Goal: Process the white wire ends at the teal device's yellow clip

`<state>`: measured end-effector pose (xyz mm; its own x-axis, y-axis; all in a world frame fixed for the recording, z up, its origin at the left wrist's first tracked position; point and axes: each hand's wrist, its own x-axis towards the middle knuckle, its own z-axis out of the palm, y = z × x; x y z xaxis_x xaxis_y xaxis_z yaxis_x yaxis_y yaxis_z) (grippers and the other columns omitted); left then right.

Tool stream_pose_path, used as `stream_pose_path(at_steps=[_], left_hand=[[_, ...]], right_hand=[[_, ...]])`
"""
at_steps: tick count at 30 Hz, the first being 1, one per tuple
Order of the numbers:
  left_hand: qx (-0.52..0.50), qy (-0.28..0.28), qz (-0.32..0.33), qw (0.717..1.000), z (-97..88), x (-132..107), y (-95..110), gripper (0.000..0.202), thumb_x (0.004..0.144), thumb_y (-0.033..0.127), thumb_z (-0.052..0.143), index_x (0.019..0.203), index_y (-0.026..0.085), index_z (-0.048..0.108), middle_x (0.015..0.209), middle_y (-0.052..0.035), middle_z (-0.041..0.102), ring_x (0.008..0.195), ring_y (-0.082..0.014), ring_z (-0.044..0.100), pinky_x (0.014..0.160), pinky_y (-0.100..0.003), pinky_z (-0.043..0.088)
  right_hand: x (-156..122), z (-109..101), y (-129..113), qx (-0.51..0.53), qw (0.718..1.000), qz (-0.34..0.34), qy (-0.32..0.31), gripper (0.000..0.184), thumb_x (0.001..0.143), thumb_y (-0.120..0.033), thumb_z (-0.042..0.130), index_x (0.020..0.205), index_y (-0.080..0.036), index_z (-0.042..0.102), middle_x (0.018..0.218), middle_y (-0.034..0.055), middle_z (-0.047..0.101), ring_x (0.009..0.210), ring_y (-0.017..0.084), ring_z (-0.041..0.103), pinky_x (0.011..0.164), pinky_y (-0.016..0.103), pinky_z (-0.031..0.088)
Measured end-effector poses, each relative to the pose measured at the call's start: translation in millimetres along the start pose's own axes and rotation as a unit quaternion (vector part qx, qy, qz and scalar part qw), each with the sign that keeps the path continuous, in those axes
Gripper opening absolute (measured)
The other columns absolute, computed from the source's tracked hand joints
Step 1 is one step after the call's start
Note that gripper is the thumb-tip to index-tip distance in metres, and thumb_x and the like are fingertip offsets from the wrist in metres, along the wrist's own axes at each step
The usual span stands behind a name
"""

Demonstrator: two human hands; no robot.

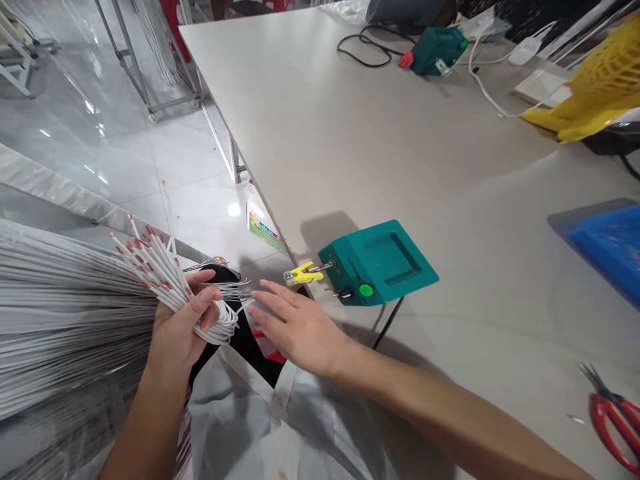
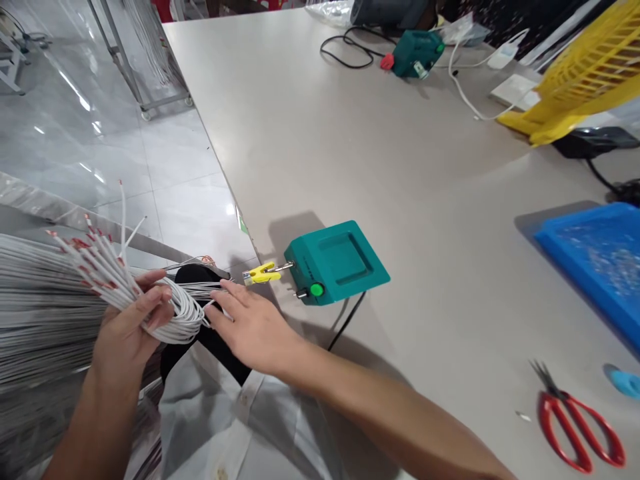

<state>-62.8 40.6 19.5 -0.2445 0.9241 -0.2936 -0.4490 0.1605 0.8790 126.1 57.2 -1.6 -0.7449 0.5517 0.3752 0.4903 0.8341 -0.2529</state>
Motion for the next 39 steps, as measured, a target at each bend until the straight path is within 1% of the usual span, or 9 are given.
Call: stream_pose_path(at_steps=[3,7,11,14,16,25,30,35,39], left_hand=[[0.006,0.0,-0.016,1.0,2.9,0,-5,0.021,0.064,0.016,0.071,0.085,0.016,0.068,0.06,0.0009,0.061,0.039,-0.0025,0.041,0.037,-0.016,0.029],[0.002,-0.002,-0.033,0.999,6.9,-1,-11,0.022,0.062,0.016,0.073,0.084,0.016,0.068,0.06,0.0021,0.06,0.041,-0.0034,0.045,0.039,-0.016,0.034],[-0.011,-0.023,-0.052,0.998,8.4,-2,-14,0.023,0.063,0.016,0.072,0.085,0.017,0.067,0.062,0.0022,0.061,0.042,-0.0041,0.047,0.041,-0.017,0.038],[-0.029,-0.028,-0.052,0.998,7.2,-3,-15,0.019,0.064,0.018,0.073,0.081,0.017,0.065,0.065,0.002,0.063,0.043,-0.0047,0.049,0.041,-0.017,0.041],[-0.039,-0.029,-0.055,0.997,6.2,-3,-15,0.015,0.065,0.021,0.073,0.076,0.016,0.064,0.065,0.0014,0.064,0.046,-0.0063,0.052,0.042,-0.018,0.044],[-0.083,0.028,-0.109,0.99,5.3,0,-17,0.017,0.064,0.03,0.074,0.071,0.016,0.066,0.069,-0.0018,0.071,0.058,-0.0131,0.064,0.054,-0.025,0.054],[-0.051,0.094,-0.063,0.992,9.8,2,-19,0.015,0.066,0.028,0.072,0.071,0.015,0.067,0.067,-0.0023,0.07,0.057,-0.0107,0.062,0.056,-0.022,0.051],[0.03,0.039,-0.015,0.999,15.0,-2,-27,0.013,0.065,0.023,0.072,0.074,0.014,0.069,0.051,0.0041,0.056,0.041,-0.0036,0.042,0.039,-0.016,0.035],[0.115,-0.013,-0.004,0.993,16.2,-6,-36,0.017,0.067,0.024,0.071,0.08,0.014,0.071,0.066,-0.0011,0.064,0.046,-0.0056,0.045,0.042,-0.02,0.038]], right_hand=[[1,-4,-6,-0.003,0.998,-0.023,0.058,0.027,0.085,-0.01,0.044,0.106,-0.01,0.06,0.109,0.0132,0.062,0.11,0.025,0.05,0.091,0.039,0.044],[11,-6,-17,0.107,0.991,0.081,-0.006,0.022,0.087,-0.02,0.046,0.101,-0.014,0.062,0.09,0.0079,0.067,0.078,0.017,0.06,0.068,0.028,0.049],[25,5,-24,0.341,0.907,0.222,-0.111,0.013,0.083,-0.02,0.052,0.08,-0.017,0.065,0.072,-0.0013,0.063,0.066,0.01,0.057,0.057,0.019,0.043],[29,17,-25,0.438,0.847,0.281,-0.108,0.017,0.079,-0.015,0.054,0.065,-0.016,0.063,0.056,-0.0058,0.054,0.054,0.007,0.05,0.051,0.016,0.037],[29,23,-24,0.457,0.83,0.307,-0.086,0.016,0.077,-0.017,0.056,0.064,-0.016,0.064,0.056,-0.0056,0.053,0.055,0.007,0.048,0.052,0.017,0.035],[23,30,-21,0.446,0.84,0.305,-0.062,0.024,0.08,-0.018,0.053,0.057,-0.016,0.06,0.052,-0.0039,0.05,0.055,0.008,0.045,0.053,0.017,0.036],[22,19,-17,0.43,0.846,0.31,-0.055,0.022,0.082,-0.018,0.049,0.063,-0.016,0.06,0.058,-0.0028,0.054,0.056,0.009,0.047,0.054,0.017,0.037],[18,13,-12,0.43,0.844,0.318,-0.047,0.021,0.083,-0.016,0.047,0.068,-0.016,0.062,0.064,-0.001,0.06,0.061,0.01,0.053,0.059,0.019,0.041],[18,11,-11,0.449,0.848,0.279,-0.041,0.027,0.083,-0.01,0.042,0.072,-0.017,0.065,0.069,-0.0006,0.064,0.066,0.01,0.058,0.065,0.019,0.044]])
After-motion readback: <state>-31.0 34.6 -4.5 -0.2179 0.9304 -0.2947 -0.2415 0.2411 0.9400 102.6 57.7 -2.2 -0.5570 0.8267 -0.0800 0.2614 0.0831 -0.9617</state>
